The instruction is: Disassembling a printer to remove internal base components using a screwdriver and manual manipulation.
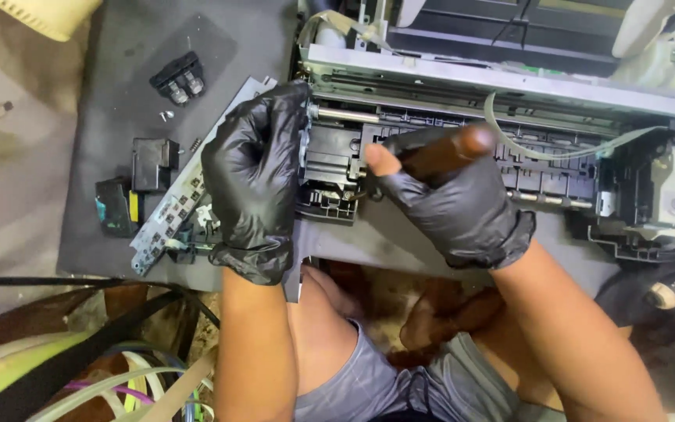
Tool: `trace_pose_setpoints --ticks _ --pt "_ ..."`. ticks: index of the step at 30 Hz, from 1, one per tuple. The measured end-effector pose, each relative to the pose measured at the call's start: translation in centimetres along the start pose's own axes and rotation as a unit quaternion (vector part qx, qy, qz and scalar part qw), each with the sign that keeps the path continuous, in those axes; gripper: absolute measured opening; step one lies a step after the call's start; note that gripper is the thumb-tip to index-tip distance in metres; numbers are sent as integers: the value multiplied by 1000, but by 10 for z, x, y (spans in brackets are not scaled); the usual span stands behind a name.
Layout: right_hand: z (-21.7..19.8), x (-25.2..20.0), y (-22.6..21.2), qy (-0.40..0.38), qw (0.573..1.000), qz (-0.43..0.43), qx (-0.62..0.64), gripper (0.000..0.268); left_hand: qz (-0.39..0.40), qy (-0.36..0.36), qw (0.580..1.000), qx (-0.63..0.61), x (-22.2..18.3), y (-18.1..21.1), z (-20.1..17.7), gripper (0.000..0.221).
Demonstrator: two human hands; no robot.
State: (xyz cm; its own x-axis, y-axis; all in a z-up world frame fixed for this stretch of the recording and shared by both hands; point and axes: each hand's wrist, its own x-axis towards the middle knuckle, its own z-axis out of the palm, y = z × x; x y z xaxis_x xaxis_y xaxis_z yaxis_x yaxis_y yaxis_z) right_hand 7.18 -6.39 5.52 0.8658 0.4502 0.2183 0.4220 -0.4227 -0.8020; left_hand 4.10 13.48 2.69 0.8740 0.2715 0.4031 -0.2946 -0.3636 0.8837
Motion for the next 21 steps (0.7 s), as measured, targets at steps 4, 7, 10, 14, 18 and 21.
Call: trace_pose_setpoints --ticks 4,7,10,14,18,21 --pt "0 9 1 -53 997 61 0 50 7 10 1000 4 -14 -82 -3 35" --pt "-2 13 -6 -51 998 19 22 45 10 4 999 32 -23 -108 -4 21" --pt "-5 14 -10 -50 999 -6 14 29 44 97 993 50 -52 -186 -4 61" --pt "-6 15 -15 -42 998 -9 44 32 41 19 999 27 -18 -87 -6 51" --pt "-6 16 -15 -15 993 -116 -30 22 70 -27 996 -53 -5 -54 -2 38" --pt "-9 17 -16 -29 991 -126 -38 26 8 23 1000 21 -2 -15 7 20"
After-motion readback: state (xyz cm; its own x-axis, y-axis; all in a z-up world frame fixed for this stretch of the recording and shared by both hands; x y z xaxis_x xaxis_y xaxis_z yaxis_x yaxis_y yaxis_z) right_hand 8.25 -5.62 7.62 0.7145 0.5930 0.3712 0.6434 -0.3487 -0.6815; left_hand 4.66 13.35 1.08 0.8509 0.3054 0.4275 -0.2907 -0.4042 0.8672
